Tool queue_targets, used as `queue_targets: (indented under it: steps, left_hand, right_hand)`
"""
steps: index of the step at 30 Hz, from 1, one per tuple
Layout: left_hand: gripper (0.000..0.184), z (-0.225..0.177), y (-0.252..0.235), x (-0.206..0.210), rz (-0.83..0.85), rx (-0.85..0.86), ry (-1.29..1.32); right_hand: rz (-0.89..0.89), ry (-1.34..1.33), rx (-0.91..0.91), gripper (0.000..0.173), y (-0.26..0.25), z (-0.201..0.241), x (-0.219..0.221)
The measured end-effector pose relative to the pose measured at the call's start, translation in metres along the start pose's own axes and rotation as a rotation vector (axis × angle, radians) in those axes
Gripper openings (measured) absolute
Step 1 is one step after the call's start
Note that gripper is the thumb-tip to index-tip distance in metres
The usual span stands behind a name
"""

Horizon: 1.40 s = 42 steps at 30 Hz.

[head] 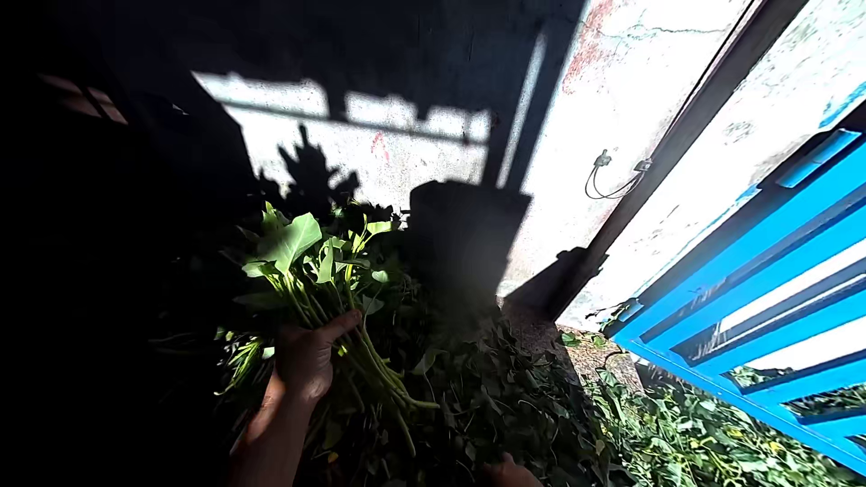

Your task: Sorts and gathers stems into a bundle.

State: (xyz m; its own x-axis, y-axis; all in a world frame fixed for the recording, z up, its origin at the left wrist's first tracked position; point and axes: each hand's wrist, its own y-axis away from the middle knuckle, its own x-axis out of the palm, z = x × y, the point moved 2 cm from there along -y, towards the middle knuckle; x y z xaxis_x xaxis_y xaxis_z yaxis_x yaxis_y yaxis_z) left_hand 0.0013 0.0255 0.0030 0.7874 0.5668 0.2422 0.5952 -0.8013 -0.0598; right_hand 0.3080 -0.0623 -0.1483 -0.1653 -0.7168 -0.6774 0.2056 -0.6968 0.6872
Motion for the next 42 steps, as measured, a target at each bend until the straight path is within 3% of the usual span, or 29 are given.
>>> queue_targets:
  steps: [1,3,5,7,8,10,14,18,20,23,26,28,30,31,34,37,42]
  left_hand:
    - [0.060,0.003,0.003,0.001,0.002,-0.027,-0.017]
    - [0.059,0.007,0.010,0.003,0.033,-0.072,-0.046]
    - [0.059,0.008,0.017,0.008,0.078,-0.083,-0.047]
    - [0.061,0.007,0.021,0.012,0.110,-0.098,-0.015]
    - [0.059,0.005,0.023,0.014,0.103,-0.114,0.000]
    - [0.056,-0.002,0.023,0.014,0.062,-0.135,0.001]
    - [0.062,-0.013,0.021,0.005,-0.102,-0.174,-0.024]
    - [0.065,-0.018,0.021,-0.005,-0.204,-0.184,-0.004]
    - [0.074,-0.015,0.033,-0.002,-0.202,-0.183,-0.038]
    - [0.074,-0.002,0.064,0.016,-0.140,-0.193,-0.038]
    - [0.067,0.012,0.090,0.029,-0.107,-0.257,-0.012]
    - [0.058,0.012,0.100,0.030,-0.092,-0.367,0.067]
    - [0.055,0.011,0.101,0.023,-0.073,-0.494,0.141]
    - [0.058,0.012,0.101,0.018,-0.078,-0.546,0.163]
    - [0.069,0.016,0.100,0.003,-0.130,-0.651,0.155]
    - [0.078,0.022,0.099,-0.009,-0.107,-0.687,0.111]
    - [0.061,0.021,0.098,-0.019,0.030,-0.704,0.164]
  right_hand:
    - [-0.063,-0.016,-0.039,0.055,0.009,0.002,-0.016]
    - [-0.375,-0.120,-0.214,0.039,0.028,0.012,-0.040]
    - [-0.665,-0.198,-0.461,0.038,0.035,0.027,-0.052]
    - [-0.730,-0.184,-0.655,0.047,0.029,0.036,-0.053]
    - [-0.722,-0.170,-0.702,0.041,0.025,0.037,-0.050]
    - [-0.702,-0.198,-0.713,0.028,0.027,0.037,-0.043]
    - [-0.831,-0.280,-0.431,0.043,0.052,0.033,-0.033]
    - [-0.581,-0.089,-0.164,0.055,0.052,0.000,-0.033]
    - [-0.672,-0.102,-0.213,0.058,0.053,0.000,-0.041]
    - [-0.892,-0.299,-0.422,0.080,0.063,0.043,-0.061]
    - [-0.703,-0.499,-0.541,0.099,0.049,0.081,-0.064]
    - [-0.535,-0.626,-0.592,0.077,0.029,0.087,-0.060]
    - [-0.305,-0.895,-0.801,0.044,0.019,0.086,-0.058]
    - [-0.177,-0.984,-0.873,0.036,0.019,0.087,-0.057]
    - [0.050,-1.021,-0.904,0.034,0.017,0.087,-0.053]
    - [0.160,-0.979,-0.871,0.030,0.017,0.088,-0.050]
    - [0.163,-0.919,-0.850,0.022,0.027,0.088,-0.054]
